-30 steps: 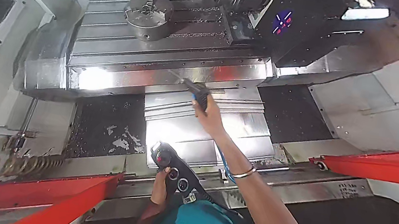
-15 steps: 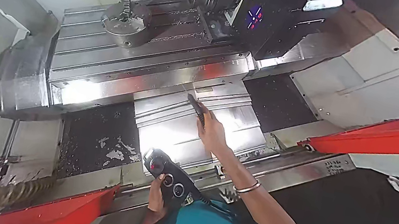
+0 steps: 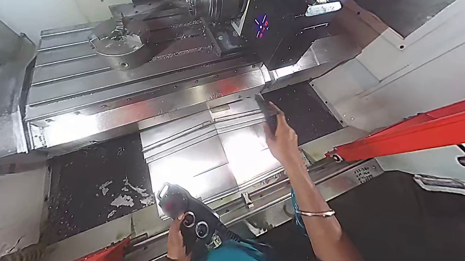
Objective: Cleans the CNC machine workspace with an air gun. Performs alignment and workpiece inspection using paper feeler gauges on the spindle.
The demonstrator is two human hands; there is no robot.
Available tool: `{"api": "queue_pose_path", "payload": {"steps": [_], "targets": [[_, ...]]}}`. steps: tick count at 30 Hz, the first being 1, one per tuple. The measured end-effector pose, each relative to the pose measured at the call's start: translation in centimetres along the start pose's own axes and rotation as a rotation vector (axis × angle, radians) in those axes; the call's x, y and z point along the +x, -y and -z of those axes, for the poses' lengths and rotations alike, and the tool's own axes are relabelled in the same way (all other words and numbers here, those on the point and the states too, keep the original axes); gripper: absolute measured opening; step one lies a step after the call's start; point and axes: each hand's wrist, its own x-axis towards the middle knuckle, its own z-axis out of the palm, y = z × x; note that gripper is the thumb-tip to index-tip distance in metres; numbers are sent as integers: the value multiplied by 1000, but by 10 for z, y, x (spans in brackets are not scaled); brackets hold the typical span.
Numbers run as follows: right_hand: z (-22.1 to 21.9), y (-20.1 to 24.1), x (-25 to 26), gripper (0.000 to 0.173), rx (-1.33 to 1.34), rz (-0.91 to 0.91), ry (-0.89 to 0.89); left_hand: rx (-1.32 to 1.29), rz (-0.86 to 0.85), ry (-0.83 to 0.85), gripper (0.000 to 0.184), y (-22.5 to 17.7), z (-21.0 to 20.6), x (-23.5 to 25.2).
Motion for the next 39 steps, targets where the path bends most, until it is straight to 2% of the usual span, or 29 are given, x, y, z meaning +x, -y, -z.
{"api": "queue_pose_path", "payload": {"steps": [3,7,15,19,25,28,32,34,36,39], "targets": [[-19,19,-5,47,-57,90,11,13,5,12,36,2,1,0],[-33,29,0,48,-147,51,4,0,-14,8,36,-1,-2,-7],[1,9,16,57,-189,-110,-149,-34,-36,-27,36,0,7,-8],[9,15,16,55,23,-70,-45,-23,-30,-37,34,-1,4,-6],[-26,55,-15,49,365,104,148,83,-82,-42,31,6,7,1],[-39,74,-32,45,537,225,223,101,-77,-30,36,6,8,0],[-28,82,-36,45,683,248,359,66,-15,-63,38,0,0,-6],[-19,73,-31,46,566,246,260,68,-11,-69,41,1,3,-6],[-13,64,-26,48,298,200,47,47,-29,-67,43,5,8,-3],[-14,47,-19,51,49,145,-178,29,-93,-44,36,7,12,-5]]}}
